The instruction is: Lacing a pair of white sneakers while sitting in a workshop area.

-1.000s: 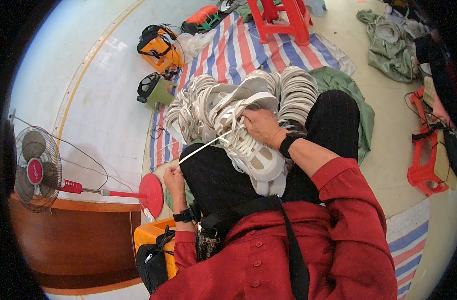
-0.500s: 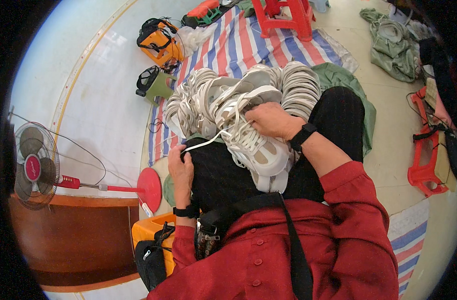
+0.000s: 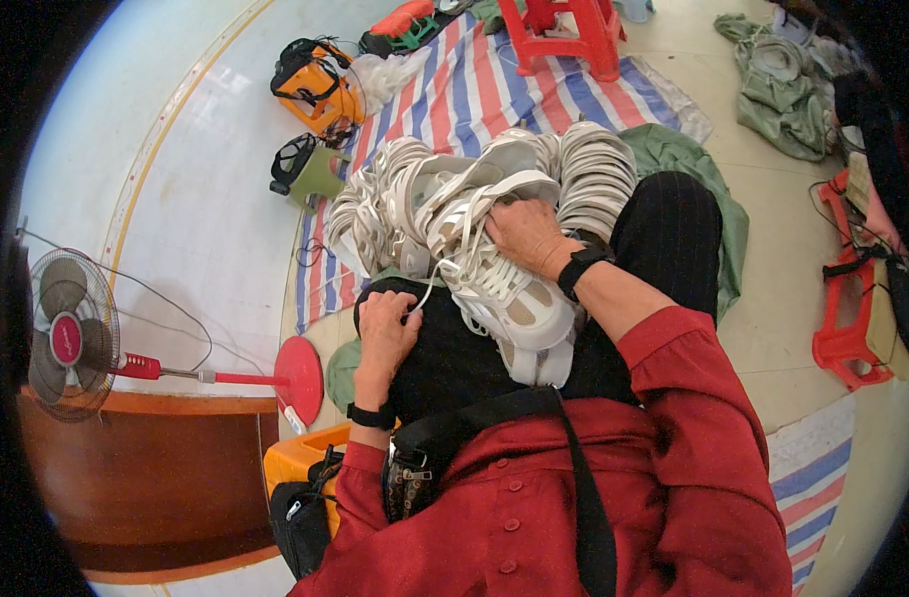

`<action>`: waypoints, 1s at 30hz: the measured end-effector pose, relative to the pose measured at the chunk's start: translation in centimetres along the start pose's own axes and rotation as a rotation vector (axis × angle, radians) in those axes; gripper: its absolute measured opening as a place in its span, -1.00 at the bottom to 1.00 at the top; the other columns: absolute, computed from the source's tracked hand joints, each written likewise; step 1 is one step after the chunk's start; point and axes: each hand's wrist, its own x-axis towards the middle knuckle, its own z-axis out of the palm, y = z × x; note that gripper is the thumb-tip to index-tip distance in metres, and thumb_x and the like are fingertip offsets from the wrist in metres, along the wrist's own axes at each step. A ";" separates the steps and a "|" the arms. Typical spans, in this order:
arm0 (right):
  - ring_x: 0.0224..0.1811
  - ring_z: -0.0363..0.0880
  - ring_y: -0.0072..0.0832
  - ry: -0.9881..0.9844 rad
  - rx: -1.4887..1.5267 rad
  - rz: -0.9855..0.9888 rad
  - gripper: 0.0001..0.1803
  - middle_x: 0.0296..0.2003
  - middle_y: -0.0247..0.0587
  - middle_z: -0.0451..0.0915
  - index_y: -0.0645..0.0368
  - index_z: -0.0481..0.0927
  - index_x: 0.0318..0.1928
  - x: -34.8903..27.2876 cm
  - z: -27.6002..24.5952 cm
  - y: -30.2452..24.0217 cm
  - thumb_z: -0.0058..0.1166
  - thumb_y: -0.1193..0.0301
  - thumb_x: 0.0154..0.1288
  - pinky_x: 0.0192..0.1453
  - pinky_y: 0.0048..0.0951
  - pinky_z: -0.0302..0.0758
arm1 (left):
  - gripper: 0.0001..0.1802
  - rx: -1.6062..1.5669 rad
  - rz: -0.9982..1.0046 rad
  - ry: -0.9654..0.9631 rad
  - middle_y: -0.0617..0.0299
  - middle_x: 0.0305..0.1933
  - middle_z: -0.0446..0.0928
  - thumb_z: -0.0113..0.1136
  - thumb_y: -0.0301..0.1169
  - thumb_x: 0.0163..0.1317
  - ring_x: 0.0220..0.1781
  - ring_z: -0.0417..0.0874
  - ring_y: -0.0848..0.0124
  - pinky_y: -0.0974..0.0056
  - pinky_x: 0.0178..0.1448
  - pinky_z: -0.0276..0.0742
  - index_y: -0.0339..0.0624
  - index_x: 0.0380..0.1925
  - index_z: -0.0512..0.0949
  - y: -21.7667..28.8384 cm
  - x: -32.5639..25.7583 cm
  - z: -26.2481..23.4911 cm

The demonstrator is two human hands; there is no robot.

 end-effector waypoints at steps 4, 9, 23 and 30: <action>-0.41 0.60 0.03 0.035 0.098 0.094 -0.66 -0.51 0.10 0.60 0.22 0.59 -0.39 -0.1 0.0 -0.3 -0.10 0.21 0.29 -0.23 -0.01 0.50 | -0.87 -0.024 0.053 -0.021 0.17 -0.42 0.49 0.28 -0.35 0.02 -0.22 0.47 0.19 0.13 -0.05 0.33 -0.13 -0.44 0.61 0.3 -0.6 -0.4; -0.40 0.58 0.07 0.042 0.228 0.123 -0.67 -0.50 0.15 0.58 0.23 0.59 -0.40 -0.5 0.3 -0.4 -0.11 0.24 0.28 -0.22 -0.01 0.49 | -0.87 -0.682 -0.140 -0.176 0.22 -0.58 0.50 0.20 -0.41 0.14 -0.45 0.51 0.28 0.20 -0.20 0.42 -0.26 -0.44 0.60 -0.3 -0.9 -2.0; -0.35 0.56 0.07 -0.003 0.329 -0.023 -0.72 -0.44 0.15 0.58 0.19 0.59 -0.32 -1.1 1.1 0.2 -0.11 0.27 0.28 -0.18 0.00 0.46 | -0.71 -2.056 -0.008 -0.069 0.24 -0.68 0.37 0.07 -0.31 0.28 -0.51 0.42 0.33 0.16 -0.19 0.36 -0.25 -0.55 0.43 -1.0 -0.6 -4.8; -0.34 0.55 0.10 -0.044 0.315 0.018 -0.75 -0.43 0.15 0.58 0.20 0.58 -0.29 -1.1 0.5 0.1 -0.11 0.31 0.27 -0.16 0.01 0.45 | -0.80 -1.750 -0.670 0.143 0.17 -0.40 0.51 0.10 -0.44 0.26 -0.32 0.54 0.36 0.30 -0.10 0.47 -0.33 -0.17 0.50 -3.9 -1.4 -1.1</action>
